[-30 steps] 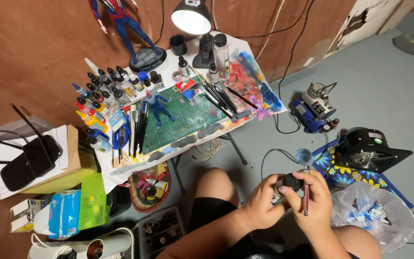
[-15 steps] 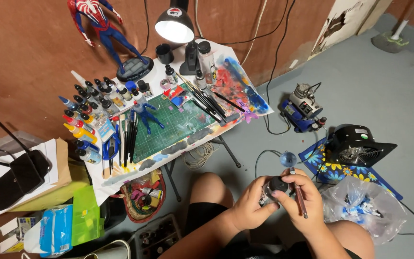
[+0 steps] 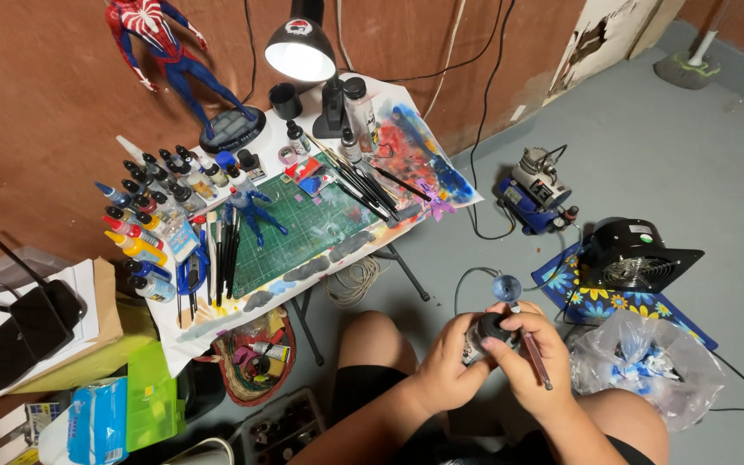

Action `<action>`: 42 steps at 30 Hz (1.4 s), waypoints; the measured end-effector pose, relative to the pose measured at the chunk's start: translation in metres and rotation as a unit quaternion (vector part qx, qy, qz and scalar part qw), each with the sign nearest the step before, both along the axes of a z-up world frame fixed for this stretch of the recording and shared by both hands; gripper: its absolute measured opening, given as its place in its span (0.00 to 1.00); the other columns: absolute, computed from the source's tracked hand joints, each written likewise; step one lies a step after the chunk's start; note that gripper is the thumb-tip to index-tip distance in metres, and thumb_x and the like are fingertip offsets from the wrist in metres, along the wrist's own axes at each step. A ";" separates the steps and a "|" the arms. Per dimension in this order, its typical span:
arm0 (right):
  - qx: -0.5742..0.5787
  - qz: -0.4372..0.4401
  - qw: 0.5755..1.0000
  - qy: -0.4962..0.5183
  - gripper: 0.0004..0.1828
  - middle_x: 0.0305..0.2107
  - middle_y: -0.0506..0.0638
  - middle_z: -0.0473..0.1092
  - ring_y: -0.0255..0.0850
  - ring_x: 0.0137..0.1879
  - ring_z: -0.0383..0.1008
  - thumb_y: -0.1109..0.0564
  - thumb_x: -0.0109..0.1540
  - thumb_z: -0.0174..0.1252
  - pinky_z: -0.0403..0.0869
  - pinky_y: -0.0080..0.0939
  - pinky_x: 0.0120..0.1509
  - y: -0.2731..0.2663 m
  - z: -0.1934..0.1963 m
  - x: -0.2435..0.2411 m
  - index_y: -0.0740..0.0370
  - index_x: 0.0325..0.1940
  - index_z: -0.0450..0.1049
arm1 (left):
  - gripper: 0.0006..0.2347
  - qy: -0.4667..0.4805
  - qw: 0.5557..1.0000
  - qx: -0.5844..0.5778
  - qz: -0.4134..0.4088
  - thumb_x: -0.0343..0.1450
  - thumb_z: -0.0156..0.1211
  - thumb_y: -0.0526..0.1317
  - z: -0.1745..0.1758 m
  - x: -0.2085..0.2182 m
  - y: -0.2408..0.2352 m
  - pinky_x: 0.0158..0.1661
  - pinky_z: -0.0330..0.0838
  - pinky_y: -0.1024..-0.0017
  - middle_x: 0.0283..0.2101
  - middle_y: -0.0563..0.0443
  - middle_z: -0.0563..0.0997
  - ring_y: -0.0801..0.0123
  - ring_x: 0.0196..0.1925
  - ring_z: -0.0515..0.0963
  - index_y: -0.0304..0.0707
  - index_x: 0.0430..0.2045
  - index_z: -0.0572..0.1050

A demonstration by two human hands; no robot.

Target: Preparing an airbrush with paint and then airbrushing a small blue figurine

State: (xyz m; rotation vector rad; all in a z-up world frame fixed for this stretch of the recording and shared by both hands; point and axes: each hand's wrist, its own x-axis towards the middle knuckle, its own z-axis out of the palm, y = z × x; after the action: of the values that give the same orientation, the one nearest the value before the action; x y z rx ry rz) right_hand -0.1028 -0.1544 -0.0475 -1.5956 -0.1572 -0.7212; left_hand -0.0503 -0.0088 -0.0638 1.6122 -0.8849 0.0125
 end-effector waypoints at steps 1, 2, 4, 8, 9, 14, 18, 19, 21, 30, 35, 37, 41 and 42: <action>0.000 0.000 1.000 0.000 0.14 0.46 0.56 0.73 0.49 0.57 0.75 0.65 0.58 0.65 0.72 0.49 0.67 0.002 -0.004 0.001 0.57 0.44 0.70 | 0.21 0.000 1.000 0.000 0.000 0.71 0.56 0.37 -0.010 -0.001 -0.004 0.58 0.70 0.60 0.56 0.35 0.75 0.48 0.57 0.77 0.29 0.58 0.65; -0.013 -0.035 0.999 0.004 0.14 0.45 0.55 0.73 0.47 0.57 0.73 0.64 0.58 0.65 0.71 0.47 0.67 0.003 -0.007 0.002 0.56 0.43 0.69 | 0.21 -0.050 0.997 -0.013 0.049 0.70 0.57 0.35 -0.020 -0.001 -0.008 0.58 0.71 0.58 0.55 0.32 0.75 0.45 0.56 0.77 0.26 0.58 0.64; -0.027 -0.069 0.997 0.009 0.15 0.44 0.53 0.74 0.45 0.57 0.72 0.64 0.57 0.66 0.70 0.45 0.67 0.008 -0.012 0.005 0.55 0.43 0.68 | 0.22 -0.099 0.990 -0.026 0.097 0.70 0.59 0.33 -0.032 -0.002 -0.014 0.57 0.71 0.57 0.55 0.30 0.74 0.42 0.55 0.77 0.23 0.57 0.63; -0.011 -0.117 0.993 -0.007 0.18 0.46 0.56 0.72 0.44 0.56 0.73 0.66 0.56 0.67 0.69 0.44 0.68 0.015 -0.018 0.012 0.55 0.43 0.66 | 0.19 -0.144 0.974 -0.015 0.173 0.73 0.54 0.35 -0.036 -0.003 -0.021 0.57 0.71 0.53 0.54 0.30 0.74 0.41 0.54 0.76 0.22 0.57 0.64; -0.003 -0.137 0.991 -0.002 0.19 0.47 0.56 0.72 0.43 0.55 0.73 0.66 0.56 0.68 0.69 0.43 0.68 0.017 -0.020 0.013 0.56 0.43 0.65 | 0.18 -0.156 0.968 -0.008 0.196 0.74 0.53 0.37 -0.037 -0.003 -0.022 0.57 0.71 0.53 0.54 0.30 0.74 0.41 0.54 0.76 0.21 0.56 0.65; -0.007 -0.163 0.987 -0.003 0.18 0.47 0.57 0.71 0.44 0.55 0.74 0.64 0.57 0.67 0.72 0.43 0.65 0.024 -0.020 0.019 0.56 0.43 0.64 | 0.18 -0.194 0.950 -0.015 0.245 0.77 0.51 0.42 -0.037 0.001 -0.027 0.54 0.72 0.53 0.52 0.31 0.75 0.42 0.50 0.77 0.22 0.54 0.66; -0.012 -0.192 0.981 0.009 0.18 0.46 0.56 0.72 0.42 0.53 0.73 0.62 0.58 0.67 0.72 0.40 0.58 0.028 -0.023 0.024 0.55 0.43 0.63 | 0.17 -0.215 0.939 -0.008 0.270 0.78 0.50 0.42 -0.040 0.007 -0.029 0.51 0.72 0.53 0.52 0.32 0.75 0.42 0.49 0.78 0.23 0.53 0.66; -0.012 -0.191 0.981 0.008 0.18 0.46 0.56 0.72 0.42 0.53 0.73 0.62 0.58 0.67 0.72 0.40 0.58 0.027 -0.022 0.025 0.55 0.43 0.63 | 0.17 -0.215 0.939 -0.008 0.270 0.78 0.50 0.42 -0.038 0.009 -0.028 0.51 0.72 0.53 0.52 0.32 0.75 0.42 0.49 0.78 0.23 0.53 0.66; -0.026 -0.192 0.981 0.030 0.19 0.46 0.54 0.73 0.42 0.54 0.76 0.63 0.56 0.70 0.73 0.40 0.62 0.025 -0.021 0.026 0.57 0.44 0.67 | 0.16 -0.199 0.948 -0.024 0.249 0.76 0.51 0.39 -0.034 0.013 -0.026 0.54 0.72 0.53 0.51 0.31 0.74 0.43 0.50 0.76 0.22 0.52 0.66; 0.052 -0.007 0.999 0.011 0.04 0.47 0.58 0.73 0.46 0.57 0.74 0.63 0.67 0.53 0.72 0.46 0.65 -0.016 -0.021 0.010 0.58 0.45 0.70 | 0.25 0.209 0.967 -0.021 0.143 0.61 0.65 0.37 0.018 0.073 -0.010 0.47 0.73 0.69 0.45 0.50 0.81 0.65 0.43 0.80 0.40 0.55 0.71; 0.032 0.057 0.998 0.000 0.05 0.45 0.58 0.73 0.47 0.56 0.73 0.56 0.70 0.50 0.72 0.49 0.62 -0.021 -0.022 -0.010 0.58 0.44 0.70 | 0.33 0.118 0.978 -0.076 0.156 0.63 0.67 0.34 0.033 0.140 -0.007 0.62 0.67 0.68 0.59 0.42 0.76 0.63 0.60 0.76 0.33 0.66 0.62; 0.041 0.085 0.996 0.000 0.07 0.45 0.57 0.73 0.48 0.55 0.73 0.54 0.70 0.50 0.72 0.50 0.61 -0.024 -0.023 -0.014 0.58 0.43 0.70 | 0.33 0.076 0.977 -0.076 0.182 0.62 0.69 0.33 0.053 0.164 -0.008 0.64 0.65 0.68 0.60 0.41 0.76 0.62 0.62 0.76 0.33 0.64 0.64; 0.050 0.099 0.994 -0.016 0.09 0.45 0.58 0.74 0.48 0.55 0.73 0.50 0.71 0.52 0.72 0.51 0.61 -0.025 -0.025 -0.023 0.56 0.44 0.71 | 0.29 0.035 0.981 -0.078 0.173 0.65 0.64 0.33 0.094 0.198 -0.011 0.63 0.66 0.66 0.58 0.42 0.76 0.60 0.60 0.76 0.35 0.63 0.63; 0.058 0.110 0.992 -0.016 0.10 0.44 0.59 0.74 0.48 0.55 0.73 0.49 0.70 0.53 0.73 0.51 0.60 -0.026 -0.025 -0.023 0.56 0.44 0.71 | 0.26 0.017 0.981 -0.082 0.177 0.66 0.63 0.32 0.102 0.209 -0.013 0.62 0.67 0.64 0.55 0.43 0.77 0.60 0.58 0.76 0.36 0.60 0.65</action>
State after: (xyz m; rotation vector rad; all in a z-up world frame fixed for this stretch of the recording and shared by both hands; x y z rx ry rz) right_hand -0.1260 -0.1808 -0.0726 -1.4296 -0.3046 -0.5753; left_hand 0.1583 -0.0214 0.0386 1.5892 -0.5447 0.2996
